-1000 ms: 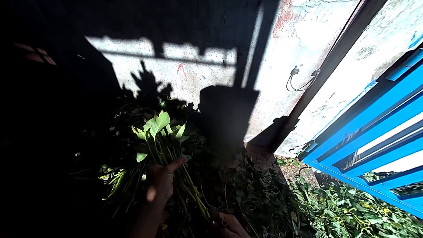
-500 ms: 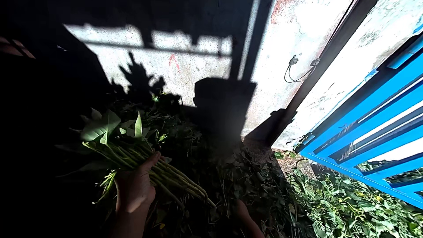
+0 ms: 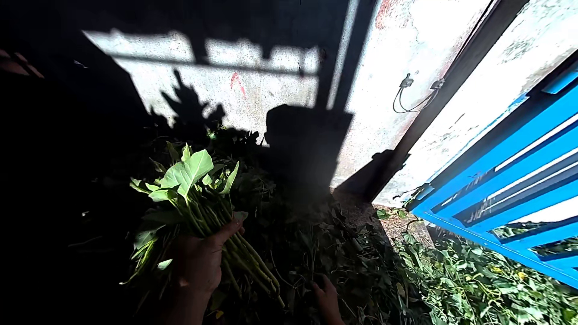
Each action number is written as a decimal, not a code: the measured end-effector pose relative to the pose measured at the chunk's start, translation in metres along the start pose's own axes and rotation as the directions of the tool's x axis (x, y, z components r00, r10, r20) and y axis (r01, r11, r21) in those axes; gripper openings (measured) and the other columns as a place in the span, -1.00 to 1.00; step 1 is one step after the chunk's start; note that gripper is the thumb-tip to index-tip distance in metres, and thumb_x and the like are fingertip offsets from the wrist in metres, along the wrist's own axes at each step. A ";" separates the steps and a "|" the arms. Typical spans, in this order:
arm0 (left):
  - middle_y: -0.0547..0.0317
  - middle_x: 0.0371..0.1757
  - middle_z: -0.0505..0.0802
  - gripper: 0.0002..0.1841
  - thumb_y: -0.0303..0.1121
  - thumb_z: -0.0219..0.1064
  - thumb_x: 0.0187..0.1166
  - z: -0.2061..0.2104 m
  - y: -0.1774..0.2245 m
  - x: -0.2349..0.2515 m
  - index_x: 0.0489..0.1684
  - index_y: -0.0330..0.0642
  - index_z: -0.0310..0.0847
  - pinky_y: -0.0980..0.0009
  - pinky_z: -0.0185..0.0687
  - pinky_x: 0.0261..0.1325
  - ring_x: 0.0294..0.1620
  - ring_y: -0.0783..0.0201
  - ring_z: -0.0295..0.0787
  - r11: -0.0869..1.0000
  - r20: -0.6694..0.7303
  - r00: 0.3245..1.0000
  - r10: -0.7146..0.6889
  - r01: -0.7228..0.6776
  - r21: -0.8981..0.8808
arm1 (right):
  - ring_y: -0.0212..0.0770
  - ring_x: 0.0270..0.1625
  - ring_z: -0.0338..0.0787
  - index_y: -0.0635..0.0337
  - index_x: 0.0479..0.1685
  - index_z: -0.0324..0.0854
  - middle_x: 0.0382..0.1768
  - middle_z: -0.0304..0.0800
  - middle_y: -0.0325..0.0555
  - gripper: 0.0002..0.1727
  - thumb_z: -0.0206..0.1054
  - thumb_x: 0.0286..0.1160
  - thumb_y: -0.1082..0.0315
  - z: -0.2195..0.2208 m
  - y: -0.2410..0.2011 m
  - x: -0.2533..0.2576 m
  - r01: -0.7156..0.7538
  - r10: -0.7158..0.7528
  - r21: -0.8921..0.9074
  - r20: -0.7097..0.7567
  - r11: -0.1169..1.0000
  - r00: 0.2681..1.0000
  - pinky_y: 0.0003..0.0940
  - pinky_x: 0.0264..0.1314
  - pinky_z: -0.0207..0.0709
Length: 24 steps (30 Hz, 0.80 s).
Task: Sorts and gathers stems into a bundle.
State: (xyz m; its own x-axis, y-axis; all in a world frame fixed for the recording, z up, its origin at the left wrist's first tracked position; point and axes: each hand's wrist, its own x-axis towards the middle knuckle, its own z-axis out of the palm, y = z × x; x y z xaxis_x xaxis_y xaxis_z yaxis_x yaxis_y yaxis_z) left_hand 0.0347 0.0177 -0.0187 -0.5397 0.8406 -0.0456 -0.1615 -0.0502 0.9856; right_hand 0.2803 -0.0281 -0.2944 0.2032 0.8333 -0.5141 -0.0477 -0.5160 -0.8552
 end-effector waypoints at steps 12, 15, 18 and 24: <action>-0.16 -0.30 0.90 -0.52 -0.71 0.66 0.04 0.022 -0.034 -0.025 -0.03 -0.48 0.60 0.17 0.95 -0.21 -0.36 -0.01 0.93 0.991 0.111 0.988 -0.108 0.098 0.087 | -0.12 -0.31 0.90 0.42 0.23 0.52 -0.18 0.86 0.08 -0.70 0.29 0.58 0.52 0.033 -0.090 -0.087 0.403 -0.421 0.174 0.081 0.898 0.903 -0.17 -0.24 0.86; -0.10 -0.29 0.91 -0.53 -0.66 0.71 0.02 0.022 -0.036 -0.024 -0.06 -0.45 0.64 0.22 0.92 -0.14 -0.31 0.07 0.93 0.978 0.122 0.980 -0.155 0.135 0.158 | -0.33 -0.26 0.83 0.44 0.17 0.55 -0.23 0.84 -0.04 -0.73 0.29 0.54 0.56 0.044 -0.097 -0.111 0.504 -0.525 0.162 0.137 0.848 0.840 -0.37 -0.14 0.76; -0.03 -0.19 0.90 -0.45 -0.63 0.75 -0.03 0.020 -0.036 -0.022 0.00 -0.41 0.62 0.29 0.88 -0.04 -0.17 0.20 0.92 0.964 0.111 0.980 -0.166 0.138 0.226 | -0.33 -0.14 0.84 0.50 0.14 0.57 -0.16 0.84 0.00 -0.74 0.28 0.50 0.61 0.050 -0.094 -0.120 0.620 -0.641 0.165 0.183 0.767 0.745 -0.38 -0.01 0.76; -0.09 -0.05 0.88 -0.35 -0.67 0.72 -0.04 0.014 -0.031 -0.013 0.17 -0.41 0.58 0.24 0.88 0.03 -0.05 0.16 0.91 0.975 0.108 0.982 -0.152 0.131 0.181 | -0.29 -0.13 0.87 0.48 0.15 0.61 -0.14 0.87 0.04 -0.73 0.32 0.50 0.57 0.046 -0.095 -0.126 0.707 -0.703 0.068 0.203 0.704 0.681 -0.35 -0.02 0.79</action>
State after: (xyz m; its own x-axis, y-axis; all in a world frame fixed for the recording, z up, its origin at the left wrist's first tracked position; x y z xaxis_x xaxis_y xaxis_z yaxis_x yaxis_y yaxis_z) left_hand 0.0587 0.0156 -0.0460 -0.4164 0.8918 -0.1768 -0.0783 0.1585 0.9842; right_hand 0.2140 -0.0748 -0.1519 -0.0264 0.9709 0.2380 0.0434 0.2389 -0.9701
